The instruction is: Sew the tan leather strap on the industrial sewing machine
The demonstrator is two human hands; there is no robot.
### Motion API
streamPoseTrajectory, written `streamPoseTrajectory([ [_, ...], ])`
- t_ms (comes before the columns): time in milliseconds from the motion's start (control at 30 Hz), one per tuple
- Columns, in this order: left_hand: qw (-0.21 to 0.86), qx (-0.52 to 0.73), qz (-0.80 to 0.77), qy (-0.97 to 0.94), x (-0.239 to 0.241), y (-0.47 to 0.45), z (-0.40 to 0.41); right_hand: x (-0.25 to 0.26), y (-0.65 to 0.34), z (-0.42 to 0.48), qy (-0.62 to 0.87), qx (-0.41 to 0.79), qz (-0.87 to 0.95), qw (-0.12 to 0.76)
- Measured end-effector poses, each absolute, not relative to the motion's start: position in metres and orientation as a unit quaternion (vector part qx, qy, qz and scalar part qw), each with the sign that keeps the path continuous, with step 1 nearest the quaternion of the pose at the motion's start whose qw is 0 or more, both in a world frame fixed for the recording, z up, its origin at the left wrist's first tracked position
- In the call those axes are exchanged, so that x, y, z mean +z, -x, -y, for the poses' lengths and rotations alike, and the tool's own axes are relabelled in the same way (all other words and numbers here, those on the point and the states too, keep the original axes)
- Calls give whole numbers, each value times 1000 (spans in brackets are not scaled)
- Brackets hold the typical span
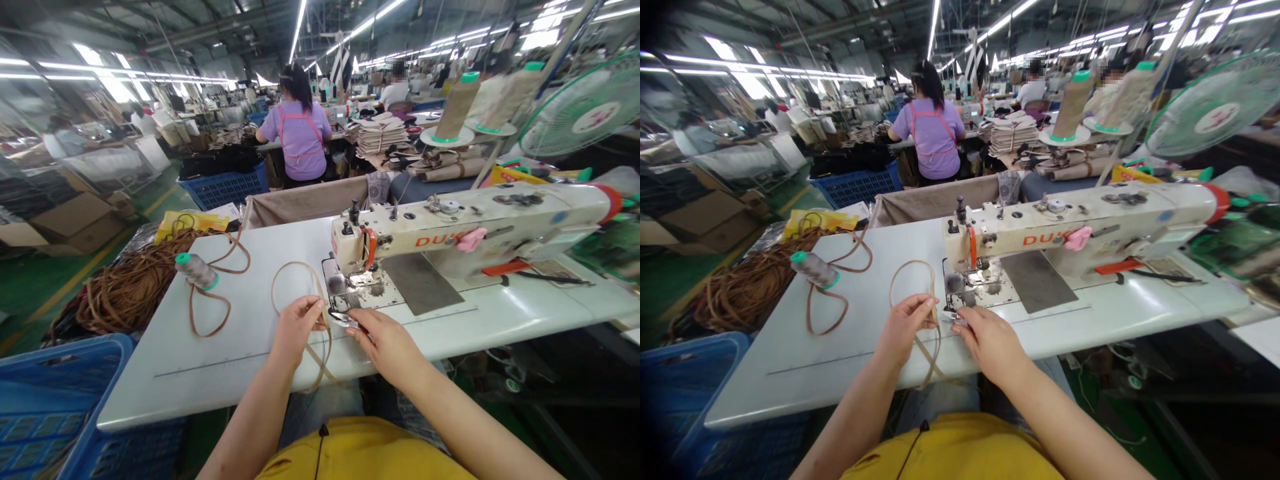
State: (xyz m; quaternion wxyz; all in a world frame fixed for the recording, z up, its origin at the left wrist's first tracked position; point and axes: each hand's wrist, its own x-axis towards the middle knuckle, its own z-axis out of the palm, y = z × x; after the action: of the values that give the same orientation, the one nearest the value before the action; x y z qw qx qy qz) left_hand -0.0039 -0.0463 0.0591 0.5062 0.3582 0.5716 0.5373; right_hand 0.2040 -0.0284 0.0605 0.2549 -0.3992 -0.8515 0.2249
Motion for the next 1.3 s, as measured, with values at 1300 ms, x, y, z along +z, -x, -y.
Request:
streamPoseTrajectory([
  [1300,471,526,-562,-431,65,-8,46,78,-205,33,358,35,905,227],
])
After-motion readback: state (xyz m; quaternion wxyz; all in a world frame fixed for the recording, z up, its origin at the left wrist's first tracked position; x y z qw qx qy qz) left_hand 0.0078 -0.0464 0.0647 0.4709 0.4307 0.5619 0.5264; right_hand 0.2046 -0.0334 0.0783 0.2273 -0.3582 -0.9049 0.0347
